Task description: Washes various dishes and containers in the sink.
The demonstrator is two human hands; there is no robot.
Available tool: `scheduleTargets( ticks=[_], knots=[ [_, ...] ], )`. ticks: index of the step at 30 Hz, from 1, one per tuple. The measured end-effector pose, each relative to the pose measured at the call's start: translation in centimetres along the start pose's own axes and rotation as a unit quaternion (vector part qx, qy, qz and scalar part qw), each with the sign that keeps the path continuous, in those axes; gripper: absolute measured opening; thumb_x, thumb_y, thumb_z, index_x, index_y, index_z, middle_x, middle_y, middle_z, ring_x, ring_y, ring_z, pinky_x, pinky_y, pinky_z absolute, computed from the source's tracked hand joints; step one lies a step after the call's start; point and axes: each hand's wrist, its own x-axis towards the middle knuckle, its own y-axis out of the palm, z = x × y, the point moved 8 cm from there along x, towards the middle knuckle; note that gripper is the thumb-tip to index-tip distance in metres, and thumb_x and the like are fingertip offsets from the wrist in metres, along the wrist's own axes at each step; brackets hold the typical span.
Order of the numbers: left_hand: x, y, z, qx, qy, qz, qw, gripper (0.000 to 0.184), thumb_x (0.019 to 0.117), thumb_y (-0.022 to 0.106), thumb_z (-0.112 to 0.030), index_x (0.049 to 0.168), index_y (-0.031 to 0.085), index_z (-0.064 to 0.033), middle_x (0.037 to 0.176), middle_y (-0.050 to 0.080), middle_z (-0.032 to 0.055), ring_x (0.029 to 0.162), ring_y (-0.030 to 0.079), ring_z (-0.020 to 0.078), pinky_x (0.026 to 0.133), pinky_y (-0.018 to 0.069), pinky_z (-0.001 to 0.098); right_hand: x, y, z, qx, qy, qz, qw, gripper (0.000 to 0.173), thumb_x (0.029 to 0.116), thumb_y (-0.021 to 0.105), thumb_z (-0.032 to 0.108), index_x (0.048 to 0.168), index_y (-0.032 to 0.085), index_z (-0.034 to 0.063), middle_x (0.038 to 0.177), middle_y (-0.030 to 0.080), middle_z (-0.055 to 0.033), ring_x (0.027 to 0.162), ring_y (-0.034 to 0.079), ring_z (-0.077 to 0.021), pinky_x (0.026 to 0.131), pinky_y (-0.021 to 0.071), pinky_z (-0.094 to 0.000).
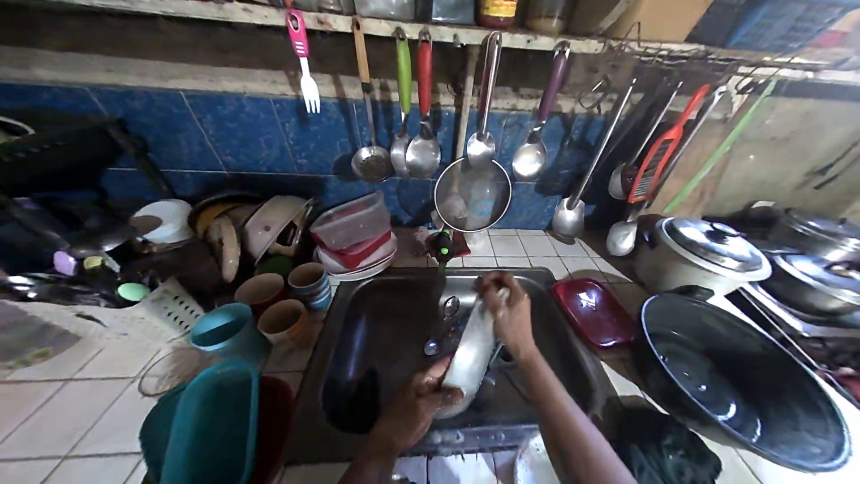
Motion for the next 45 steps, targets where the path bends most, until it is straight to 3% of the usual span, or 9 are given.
scheduleTargets(
  ticks=[2,7,11,13,20,27,34,40,45],
  knots=[
    [-0.2,0.0,-0.1,0.003,-0.014,-0.008,1.0,0.052,0.0898,0.058,0.008,0.141,0.048,0.0071,0.124,0.07,0.0064,0.109,0.069,0.0103,0.098,0.0566,0.0305,0.0,-0.3,-0.9,-0.039,0.022,0.008,0.999,0.025,0.0984,0.055,0.008,0.114,0.068,-0.0062,0.105,0.074,-0.014,0.097,0.072,-0.0182,0.089,0.0574,-0.0383],
    [0.1,-1.4,0.5,-0.06,0.03,-0.072,0.995,0.038,0.0869,0.053,0.013,0.116,0.065,-0.0089,0.1,0.074,-0.0102,0.092,0.069,-0.0008,0.087,0.0571,0.0215,-7.4,5.4,5.1,-0.116,-0.302,0.074,0.943,0.025,0.0856,0.065,0.005,0.107,0.073,-0.0056,0.106,0.076,-0.0188,0.104,0.073,-0.0317,0.107,0.051,-0.0486],
    [-1.2,-2.0,-0.4,0.005,0.003,0.002,1.0,0.043,0.0859,0.059,0.01,0.127,0.063,-0.0011,0.11,0.075,-0.0015,0.098,0.071,0.0066,0.09,0.0591,0.0278,1.5,0.1,-0.7,0.037,0.028,0.076,0.996,0.033,0.1008,0.048,0.003,0.129,0.056,-0.0112,0.097,0.069,-0.0106,0.08,0.067,-0.0093,0.076,0.0587,-0.0281],
    [-1.9,-2.6,-0.7,0.018,-0.002,0.008,1.0,0.043,0.0838,0.061,0.01,0.122,0.068,-0.0077,0.106,0.076,-0.0038,0.095,0.072,0.0057,0.087,0.0598,0.0265,4.1,-1.4,-3.5,0.052,0.098,0.077,0.991,0.024,0.104,0.048,0.01,0.116,0.061,-0.0064,0.087,0.065,-0.0034,0.071,0.062,-0.003,0.068,0.0548,-0.0224],
    [3.3,-2.3,-1.6,0.017,0.009,-0.053,0.998,0.023,0.0937,0.054,-0.004,0.112,0.068,-0.0063,0.1,0.074,-0.0056,0.095,0.068,0.0022,0.091,0.0557,0.0254,-1.9,5.9,7.3,-0.224,-0.291,0.149,0.918,0.019,0.0935,0.065,0.014,0.095,0.072,-0.0034,0.088,0.073,-0.019,0.082,0.074,-0.0341,0.078,0.06,-0.0512],
    [2.2,-3.2,-0.9,-0.326,0.098,-0.132,0.931,0.021,0.0883,0.077,-0.019,0.107,0.072,-0.0097,0.098,0.076,0.0088,0.09,0.075,0.0193,0.081,0.0637,0.0396,4.1,-3.9,-5.2,0.048,0.106,-0.034,0.993,0.035,0.1029,0.057,0.03,0.112,0.065,-0.0035,0.088,0.071,-0.0045,0.078,0.065,-0.0062,0.076,0.0559,-0.029],
    [3.6,-2.4,1.8,-0.341,0.078,-0.169,0.921,0.031,0.1079,0.036,-0.017,0.123,0.06,-0.0061,0.108,0.074,0.0092,0.098,0.073,0.0192,0.086,0.0625,0.0389,-8.2,2.9,2.3,-0.088,-0.298,0.004,0.951,0.031,0.1059,0.05,0.02,0.114,0.072,-0.0015,0.131,0.068,-0.0194,0.132,0.06,-0.029,0.115,0.0455,-0.0403],
    [2.3,-1.5,1.4,-0.325,0.064,-0.16,0.93,0.019,0.0955,0.059,-0.015,0.112,0.066,-0.008,0.1,0.076,0.009,0.091,0.075,0.0196,0.08,0.0639,0.0394,0.3,-3.8,-1.5,-0.141,-0.113,-0.11,0.977,0.03,0.101,0.055,0.009,0.119,0.069,-0.0102,0.113,0.074,-0.0226,0.103,0.074,-0.0339,0.091,0.0579,-0.0502],
    [3.2,-2.3,2.6,-0.329,0.061,-0.123,0.934,0.021,0.1002,0.054,-0.016,0.11,0.07,-0.009,0.102,0.076,0.0079,0.094,0.074,0.0179,0.083,0.0628,0.037,-6.8,3.6,3.4,-0.15,-0.304,-0.013,0.941,0.018,0.0974,0.058,0.011,0.098,0.07,-0.0022,0.111,0.073,-0.0199,0.114,0.07,-0.0315,0.103,0.0547,-0.04]
  ],
)
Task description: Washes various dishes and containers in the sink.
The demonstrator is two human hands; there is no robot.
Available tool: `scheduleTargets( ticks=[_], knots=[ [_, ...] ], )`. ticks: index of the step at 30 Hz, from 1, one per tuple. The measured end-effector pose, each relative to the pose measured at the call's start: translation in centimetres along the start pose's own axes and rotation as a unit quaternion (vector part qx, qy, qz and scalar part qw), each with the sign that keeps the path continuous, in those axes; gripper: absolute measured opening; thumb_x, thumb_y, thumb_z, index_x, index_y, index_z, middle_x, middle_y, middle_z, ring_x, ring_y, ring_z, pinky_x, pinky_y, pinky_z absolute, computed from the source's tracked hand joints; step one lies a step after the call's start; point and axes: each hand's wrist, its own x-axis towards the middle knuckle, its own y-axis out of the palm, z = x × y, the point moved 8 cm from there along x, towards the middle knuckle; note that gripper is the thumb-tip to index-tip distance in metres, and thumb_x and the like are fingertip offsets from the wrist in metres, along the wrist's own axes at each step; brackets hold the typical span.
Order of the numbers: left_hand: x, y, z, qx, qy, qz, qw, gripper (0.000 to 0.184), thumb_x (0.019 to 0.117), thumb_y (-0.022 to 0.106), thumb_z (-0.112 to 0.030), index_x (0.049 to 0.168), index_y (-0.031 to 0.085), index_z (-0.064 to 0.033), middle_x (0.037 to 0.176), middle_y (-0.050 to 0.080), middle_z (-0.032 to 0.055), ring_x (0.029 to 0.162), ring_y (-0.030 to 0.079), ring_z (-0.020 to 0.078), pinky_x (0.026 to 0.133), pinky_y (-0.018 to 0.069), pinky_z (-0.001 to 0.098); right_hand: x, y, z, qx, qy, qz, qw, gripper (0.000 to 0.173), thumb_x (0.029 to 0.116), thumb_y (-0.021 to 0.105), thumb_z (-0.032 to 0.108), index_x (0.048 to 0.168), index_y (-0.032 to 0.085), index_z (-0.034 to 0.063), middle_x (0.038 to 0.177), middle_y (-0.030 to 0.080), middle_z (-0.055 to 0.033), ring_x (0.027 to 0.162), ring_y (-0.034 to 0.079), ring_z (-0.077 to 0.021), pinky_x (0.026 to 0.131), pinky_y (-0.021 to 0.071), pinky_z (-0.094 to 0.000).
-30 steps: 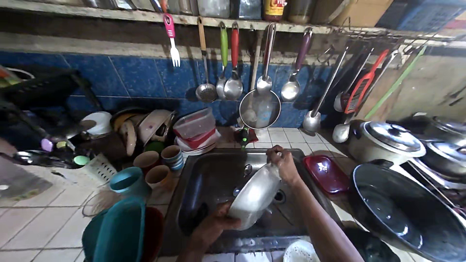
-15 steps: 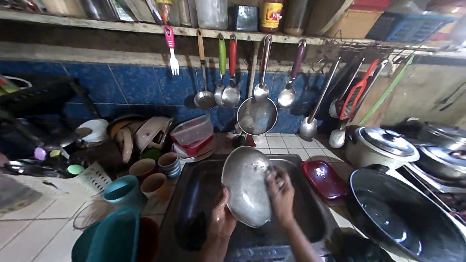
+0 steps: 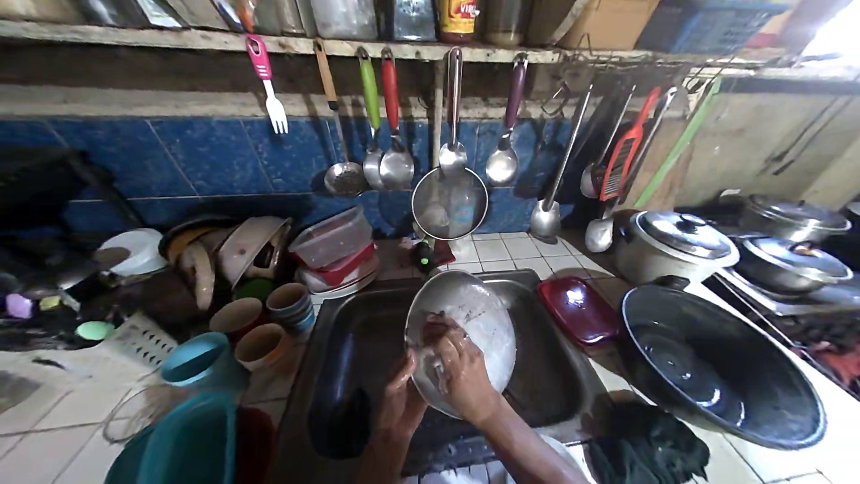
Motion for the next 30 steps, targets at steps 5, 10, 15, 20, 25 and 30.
scheduleTargets(
  ticks=[5,10,15,20,25,30],
  knots=[
    [-1.3,-0.2,-1.6,0.041,0.023,-0.033,0.998,0.014,0.0922,0.066,-0.016,0.105,0.069,-0.01,0.096,0.077,0.007,0.089,0.075,0.0172,0.079,0.0638,0.0373,4.4,-3.2,-8.6,-0.079,0.218,-0.017,0.973,0.037,0.0997,0.062,0.024,0.1,0.07,-0.0122,0.103,0.068,-0.0304,0.1,0.068,-0.044,0.09,0.0551,-0.0531],
    [-0.2,-0.6,-1.3,0.033,0.0,-0.008,0.999,0.022,0.0866,0.075,-0.02,0.106,0.072,-0.0105,0.098,0.077,0.0072,0.091,0.075,0.0176,0.081,0.0636,0.0373,2.1,-1.0,-1.6,-0.158,0.002,-0.037,0.987,0.025,0.0956,0.065,0.02,0.087,0.073,-0.0012,0.089,0.072,-0.0213,0.09,0.073,-0.0364,0.084,0.06,-0.0441],
    [-1.1,-1.1,-0.7,0.052,-0.027,-0.046,0.997,0.023,0.0836,0.079,-0.02,0.103,0.07,-0.0105,0.094,0.076,0.0061,0.086,0.075,0.0169,0.076,0.0642,0.0365,4.8,-1.9,-4.4,-0.183,0.027,-0.033,0.982,0.024,0.0952,0.062,0.013,0.089,0.075,-0.0058,0.089,0.073,-0.0233,0.087,0.073,-0.0394,0.08,0.0602,-0.0482],
    [-1.1,-1.2,-0.3,0.073,-0.036,-0.06,0.995,0.018,0.0839,0.074,-0.015,0.099,0.067,-0.0111,0.087,0.076,0.004,0.079,0.074,0.0145,0.071,0.064,0.0339,3.8,-0.6,-2.5,-0.191,-0.006,-0.015,0.982,0.024,0.0956,0.061,0.015,0.092,0.076,-0.0043,0.091,0.074,-0.0224,0.091,0.074,-0.0386,0.082,0.0603,-0.0477],
    [-1.3,-2.2,-0.8,0.082,-0.042,-0.021,0.996,0.034,0.0696,0.093,-0.027,0.095,0.074,-0.0146,0.089,0.077,0.005,0.08,0.075,0.0153,0.072,0.0645,0.0337,3.7,-0.9,-3.4,-0.117,0.086,0.028,0.989,0.027,0.0973,0.061,0.016,0.097,0.075,-0.0066,0.099,0.073,-0.0265,0.098,0.072,-0.0401,0.091,0.0577,-0.0479],
    [-1.1,-2.5,-2.0,0.092,-0.017,-0.01,0.996,0.033,0.0719,0.091,-0.027,0.097,0.076,-0.0133,0.09,0.077,0.0061,0.08,0.075,0.0156,0.073,0.0646,0.0336,3.0,-1.5,-8.9,-0.059,0.228,0.026,0.971,0.028,0.1015,0.054,0.012,0.118,0.069,-0.0062,0.111,0.072,-0.0227,0.101,0.072,-0.0351,0.089,0.0583,-0.0497]
  ],
)
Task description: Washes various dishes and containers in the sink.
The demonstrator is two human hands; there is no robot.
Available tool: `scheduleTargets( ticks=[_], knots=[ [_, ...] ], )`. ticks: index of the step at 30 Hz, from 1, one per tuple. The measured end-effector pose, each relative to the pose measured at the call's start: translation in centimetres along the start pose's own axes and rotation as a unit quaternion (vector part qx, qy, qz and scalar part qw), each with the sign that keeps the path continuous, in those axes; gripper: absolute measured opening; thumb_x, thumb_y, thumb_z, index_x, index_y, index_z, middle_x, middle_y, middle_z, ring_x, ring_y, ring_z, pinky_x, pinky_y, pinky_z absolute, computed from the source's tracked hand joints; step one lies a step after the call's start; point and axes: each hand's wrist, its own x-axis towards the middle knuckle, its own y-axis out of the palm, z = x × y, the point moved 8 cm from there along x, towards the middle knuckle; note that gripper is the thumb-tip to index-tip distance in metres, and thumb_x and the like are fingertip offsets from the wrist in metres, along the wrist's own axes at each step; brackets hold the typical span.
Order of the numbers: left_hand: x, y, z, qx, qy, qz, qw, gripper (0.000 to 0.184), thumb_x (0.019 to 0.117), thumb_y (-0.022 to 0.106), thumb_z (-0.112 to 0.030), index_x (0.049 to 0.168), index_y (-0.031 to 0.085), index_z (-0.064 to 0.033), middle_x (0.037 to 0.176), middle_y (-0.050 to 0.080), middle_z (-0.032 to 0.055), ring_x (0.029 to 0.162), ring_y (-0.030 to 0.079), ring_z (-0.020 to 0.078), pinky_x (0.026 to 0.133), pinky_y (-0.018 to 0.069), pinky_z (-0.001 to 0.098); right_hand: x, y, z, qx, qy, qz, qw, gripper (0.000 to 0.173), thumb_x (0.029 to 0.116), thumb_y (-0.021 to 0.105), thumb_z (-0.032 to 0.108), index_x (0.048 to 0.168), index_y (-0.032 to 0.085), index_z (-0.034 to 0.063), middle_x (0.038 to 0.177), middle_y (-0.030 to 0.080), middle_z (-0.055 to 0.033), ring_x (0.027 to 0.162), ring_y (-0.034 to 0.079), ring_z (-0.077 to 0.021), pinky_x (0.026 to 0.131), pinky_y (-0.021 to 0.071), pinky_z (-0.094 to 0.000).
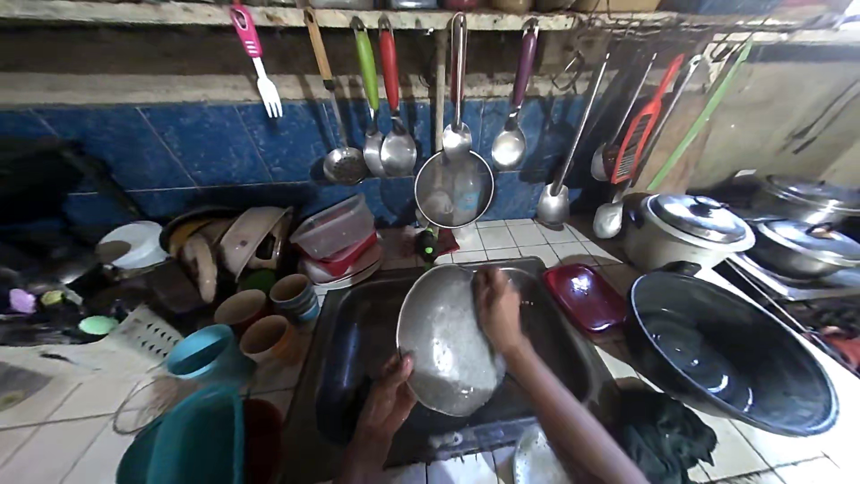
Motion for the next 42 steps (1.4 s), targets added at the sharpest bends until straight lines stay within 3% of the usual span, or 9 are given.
scheduleTargets(
  ticks=[5,10,13,19,22,26,29,36,42],
  knots=[
    [0.3,-0.1,1.4,0.031,-0.022,0.008,0.999,0.021,0.0771,0.087,-0.021,0.094,0.077,-0.0156,0.089,0.077,0.0029,0.08,0.075,0.012,0.075,0.0637,0.0306,-6.1,2.3,8.2,0.044,-0.249,0.037,0.967,0.026,0.097,0.057,0.005,0.116,0.072,-0.004,0.121,0.072,-0.0193,0.12,0.068,-0.0338,0.107,0.0517,-0.0443],
    [-2.1,0.3,-0.4,0.108,-0.014,0.083,0.991,0.017,0.0805,0.084,-0.028,0.097,0.081,-0.0238,0.092,0.079,-0.0027,0.084,0.075,0.0073,0.08,0.0628,0.0278,1.9,-0.6,-5.3,0.197,0.231,0.124,0.945,0.03,0.1079,0.049,0.018,0.124,0.065,-0.002,0.108,0.071,-0.0129,0.096,0.067,-0.0155,0.09,0.0537,-0.0356],
    [-2.6,-0.3,-0.4,0.146,-0.028,0.065,0.987,0.012,0.0834,0.079,-0.015,0.093,0.08,-0.0217,0.089,0.078,-0.0018,0.081,0.074,0.0079,0.078,0.0629,0.0281,1.2,-0.3,-8.4,0.291,0.31,0.134,0.895,0.028,0.1092,0.047,0.018,0.112,0.065,-0.0029,0.095,0.065,-0.0055,0.083,0.061,-0.0058,0.079,0.0529,-0.0263],
    [0.0,2.7,0.4,0.232,-0.092,0.073,0.966,0.022,0.0927,0.059,-0.01,0.114,0.065,-0.0053,0.097,0.075,0.0001,0.09,0.072,0.0093,0.084,0.0608,0.0308,1.3,1.6,4.6,-0.098,-0.07,0.328,0.937,0.036,0.1036,0.053,0.027,0.114,0.072,-0.0018,0.108,0.073,-0.0234,0.106,0.07,-0.0388,0.093,0.0519,-0.0589],
    [2.0,4.5,0.7,0.127,-0.018,0.07,0.989,0.024,0.0843,0.058,0.0,0.097,0.073,-0.0136,0.092,0.077,-0.0015,0.087,0.072,0.0073,0.082,0.0607,0.0293,-2.7,2.6,10.0,-0.117,-0.333,0.107,0.929,0.027,0.0971,0.061,0.028,0.088,0.073,0.005,0.084,0.072,-0.0148,0.081,0.073,-0.0325,0.078,0.0587,-0.0491],
    [0.8,3.5,0.8,0.103,-0.021,0.054,0.993,0.022,0.0878,0.066,-0.009,0.108,0.073,-0.0084,0.096,0.077,0.0041,0.087,0.074,0.0117,0.081,0.0625,0.032,2.3,-0.6,3.7,0.061,-0.024,0.192,0.979,0.036,0.1004,0.064,0.026,0.113,0.071,-0.007,0.104,0.074,-0.0191,0.098,0.072,-0.0279,0.093,0.0558,-0.046],
    [0.2,3.5,0.4,0.042,0.005,0.022,0.999,0.014,0.089,0.068,-0.011,0.102,0.075,-0.0106,0.092,0.077,0.0045,0.084,0.074,0.0125,0.079,0.0634,0.0329,3.7,-2.2,-6.5,0.138,0.22,0.085,0.962,0.034,0.1025,0.061,0.03,0.112,0.069,-0.0018,0.089,0.069,-0.0135,0.08,0.064,-0.0209,0.079,0.0526,-0.0438],
    [2.5,5.7,2.5,-0.016,0.006,-0.005,1.0,0.022,0.0996,0.045,-0.004,0.106,0.066,-0.0079,0.093,0.077,0.0051,0.085,0.075,0.0139,0.078,0.0635,0.033,-7.1,-1.7,3.2,0.141,-0.167,-0.089,0.972,0.03,0.1049,0.055,0.024,0.1,0.06,-0.0046,0.128,0.066,-0.0254,0.126,0.063,-0.0287,0.108,0.051,-0.0355],
    [2.6,10.7,2.6,0.377,0.043,0.239,0.894,0.018,0.0953,0.062,-0.004,0.111,0.069,0.0007,0.099,0.075,0.0001,0.093,0.071,0.0041,0.088,0.0593,0.0254,-3.4,-12.1,-7.8,0.044,0.083,-0.185,0.978,0.035,0.1044,0.052,0.015,0.121,0.062,-0.0135,0.109,0.071,-0.024,0.098,0.071,-0.0249,0.09,0.0576,-0.0389]
  ],
)
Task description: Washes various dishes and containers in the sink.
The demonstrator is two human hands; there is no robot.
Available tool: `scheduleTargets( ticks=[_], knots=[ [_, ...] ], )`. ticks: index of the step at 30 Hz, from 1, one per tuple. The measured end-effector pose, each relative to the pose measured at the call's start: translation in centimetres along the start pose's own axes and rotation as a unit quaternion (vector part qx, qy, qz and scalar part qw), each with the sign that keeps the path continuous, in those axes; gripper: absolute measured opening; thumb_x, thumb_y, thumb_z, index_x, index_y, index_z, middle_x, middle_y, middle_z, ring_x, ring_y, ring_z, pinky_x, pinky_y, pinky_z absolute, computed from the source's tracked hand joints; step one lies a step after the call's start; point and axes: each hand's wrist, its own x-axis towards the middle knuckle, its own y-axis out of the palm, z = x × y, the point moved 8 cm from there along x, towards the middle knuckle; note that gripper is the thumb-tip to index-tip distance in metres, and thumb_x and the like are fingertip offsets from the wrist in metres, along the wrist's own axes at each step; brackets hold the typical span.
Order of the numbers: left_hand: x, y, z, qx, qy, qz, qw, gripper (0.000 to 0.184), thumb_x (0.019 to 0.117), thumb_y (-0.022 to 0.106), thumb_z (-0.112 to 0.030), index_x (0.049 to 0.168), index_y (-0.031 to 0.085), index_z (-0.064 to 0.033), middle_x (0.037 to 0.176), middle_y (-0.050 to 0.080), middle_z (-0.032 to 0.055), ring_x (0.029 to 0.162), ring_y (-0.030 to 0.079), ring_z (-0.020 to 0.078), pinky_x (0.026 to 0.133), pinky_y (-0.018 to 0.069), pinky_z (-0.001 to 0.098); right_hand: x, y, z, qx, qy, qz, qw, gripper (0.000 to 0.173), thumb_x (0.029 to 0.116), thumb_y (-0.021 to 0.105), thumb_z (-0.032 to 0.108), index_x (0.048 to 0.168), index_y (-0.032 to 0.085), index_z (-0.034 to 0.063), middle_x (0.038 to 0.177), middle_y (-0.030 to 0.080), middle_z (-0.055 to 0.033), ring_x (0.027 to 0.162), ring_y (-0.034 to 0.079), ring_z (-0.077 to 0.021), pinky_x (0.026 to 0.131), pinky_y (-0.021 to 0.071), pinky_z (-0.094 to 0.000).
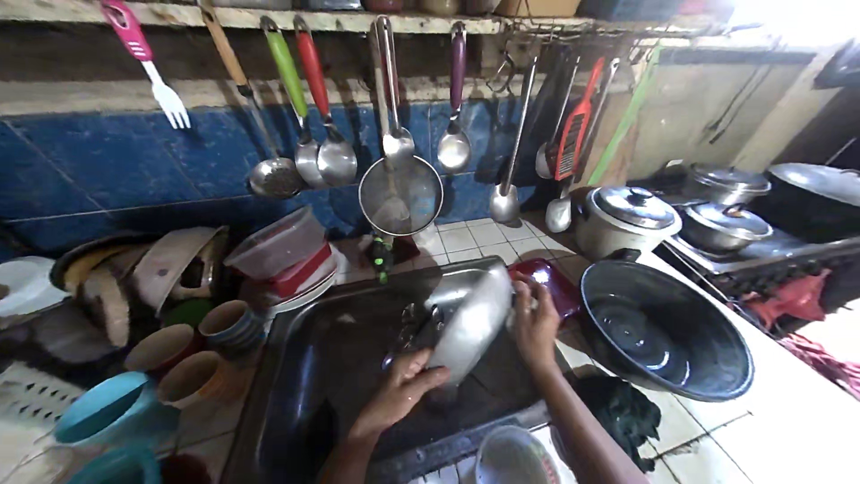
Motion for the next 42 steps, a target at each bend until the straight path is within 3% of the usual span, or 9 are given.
scheduleTargets(
  ticks=[7,11,14,18,24,27,30,37,42],
  knots=[
    [12.3,5.4,4.4,0.453,-0.087,0.211,0.862,0.037,0.1088,0.042,-0.013,0.14,0.057,-0.001,0.122,0.067,0.0274,0.117,0.063,0.0442,0.105,0.0434,0.0604,-6.4,-9.7,-1.6,0.147,0.186,0.091,0.967,0.031,0.0979,0.059,0.022,0.116,0.053,-0.0017,0.088,0.068,0.0043,0.074,0.069,-0.0036,0.069,0.0622,-0.0264],
    [20.0,5.2,8.7,0.51,-0.099,0.178,0.835,0.04,0.1044,0.047,-0.004,0.143,0.055,-0.0019,0.13,0.063,0.0277,0.125,0.058,0.0444,0.109,0.041,0.0595,-11.1,-8.6,-0.2,0.141,0.181,0.33,0.916,0.055,0.0901,0.067,0.008,0.133,0.037,-0.0093,0.106,0.063,-0.0085,0.085,0.068,-0.0098,0.077,0.0609,-0.0322],
    [23.8,4.5,11.6,0.544,-0.099,0.142,0.821,0.042,0.1009,0.054,-0.003,0.142,0.058,-0.0072,0.126,0.065,0.0276,0.122,0.06,0.0462,0.105,0.0434,0.0615,-14.0,-6.6,1.1,0.025,0.136,0.465,0.875,0.046,0.0856,0.074,0.004,0.125,0.057,-0.0121,0.121,0.063,-0.0284,0.102,0.069,-0.0343,0.089,0.0584,-0.0483],
    [26.1,3.9,13.7,0.59,-0.085,0.121,0.794,0.041,0.0982,0.055,-0.001,0.139,0.06,-0.0043,0.125,0.066,0.0268,0.121,0.06,0.0469,0.103,0.0438,0.0635,-17.8,-3.9,0.8,-0.08,0.06,0.577,0.811,0.036,0.0925,0.07,0.011,0.126,0.067,-0.0018,0.127,0.061,-0.0312,0.109,0.067,-0.0453,0.09,0.057,-0.0563],
    [20.9,8.0,13.3,0.577,0.102,0.213,0.782,0.05,0.0891,0.066,0.005,0.138,0.061,-0.005,0.141,0.056,0.025,0.134,0.049,0.046,0.11,0.0398,0.0622,-19.4,-3.1,0.5,-0.145,-0.073,0.584,0.795,0.03,0.0964,0.06,0.002,0.125,0.069,0.0025,0.128,0.063,-0.0276,0.119,0.063,-0.0451,0.096,0.0559,-0.0541],
    [11.4,10.6,17.4,0.571,-0.015,0.49,0.659,0.029,0.0982,0.053,0.006,0.123,0.069,0.0002,0.138,0.06,0.0212,0.137,0.048,0.0429,0.113,0.0374,0.06,-20.0,-2.9,0.4,-0.176,-0.085,0.577,0.793,0.035,0.0972,0.059,0.005,0.13,0.068,0.0089,0.13,0.063,-0.0257,0.121,0.061,-0.0443,0.097,0.0542,-0.055],
    [6.1,8.4,20.1,0.625,-0.145,0.539,0.545,0.032,0.1011,0.045,0.007,0.127,0.063,0.0075,0.145,0.055,0.0204,0.146,0.039,0.0383,0.123,0.0232,0.0524,-20.2,-2.6,0.2,-0.177,-0.035,0.6,0.779,0.031,0.0978,0.057,0.002,0.126,0.07,0.006,0.132,0.061,-0.0276,0.121,0.06,-0.0477,0.092,0.0557,-0.058],
    [5.5,3.2,16.3,0.604,-0.096,0.491,0.62,0.03,0.1044,0.045,0.002,0.125,0.064,0.0112,0.136,0.061,0.0264,0.14,0.046,0.0421,0.126,0.0122,0.0548,-19.3,-2.4,0.2,-0.181,0.015,0.575,0.798,0.029,0.098,0.06,0.008,0.125,0.069,0.0017,0.133,0.06,-0.0298,0.121,0.061,-0.0472,0.093,0.0558,-0.0577],
    [4.7,-0.4,12.4,0.518,-0.13,0.399,0.745,0.031,0.1055,0.056,-0.018,0.122,0.068,0.0057,0.123,0.066,0.0278,0.122,0.06,0.0448,0.109,0.0417,0.0582,-20.7,-2.2,-0.2,-0.188,0.032,0.623,0.759,0.036,0.0963,0.065,0.01,0.132,0.067,0.0049,0.144,0.052,-0.0286,0.131,0.053,-0.0488,0.104,0.0469,-0.0639]
  ],
)
